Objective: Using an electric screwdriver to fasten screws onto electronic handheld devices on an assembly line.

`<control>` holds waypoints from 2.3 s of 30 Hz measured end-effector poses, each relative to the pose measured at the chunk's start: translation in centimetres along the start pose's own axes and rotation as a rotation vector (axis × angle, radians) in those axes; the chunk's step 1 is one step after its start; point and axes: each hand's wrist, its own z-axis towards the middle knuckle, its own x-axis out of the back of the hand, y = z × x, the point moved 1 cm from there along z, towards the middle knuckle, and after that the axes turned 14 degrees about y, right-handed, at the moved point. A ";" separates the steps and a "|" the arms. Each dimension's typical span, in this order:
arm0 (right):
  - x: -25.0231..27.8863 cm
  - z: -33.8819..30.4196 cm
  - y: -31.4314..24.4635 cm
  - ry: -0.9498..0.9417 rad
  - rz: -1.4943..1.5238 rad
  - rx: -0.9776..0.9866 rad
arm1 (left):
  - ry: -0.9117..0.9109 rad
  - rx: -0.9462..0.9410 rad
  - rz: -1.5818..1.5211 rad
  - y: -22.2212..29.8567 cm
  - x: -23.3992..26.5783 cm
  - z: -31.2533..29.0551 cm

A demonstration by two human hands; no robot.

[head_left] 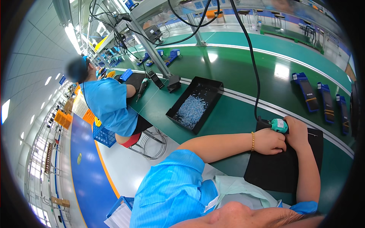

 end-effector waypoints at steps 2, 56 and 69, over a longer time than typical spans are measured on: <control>0.1 0.0 0.0 0.003 0.002 0.000 | 0.000 -0.004 -0.001 0.0 0.0 0.1; 0.3 0.2 0.3 -0.049 -0.041 0.001 | -0.027 0.013 0.009 0.9 1.0 1.1; 0.6 0.0 -0.3 -0.049 -0.038 0.001 | -0.009 -0.016 0.002 1.0 0.9 0.7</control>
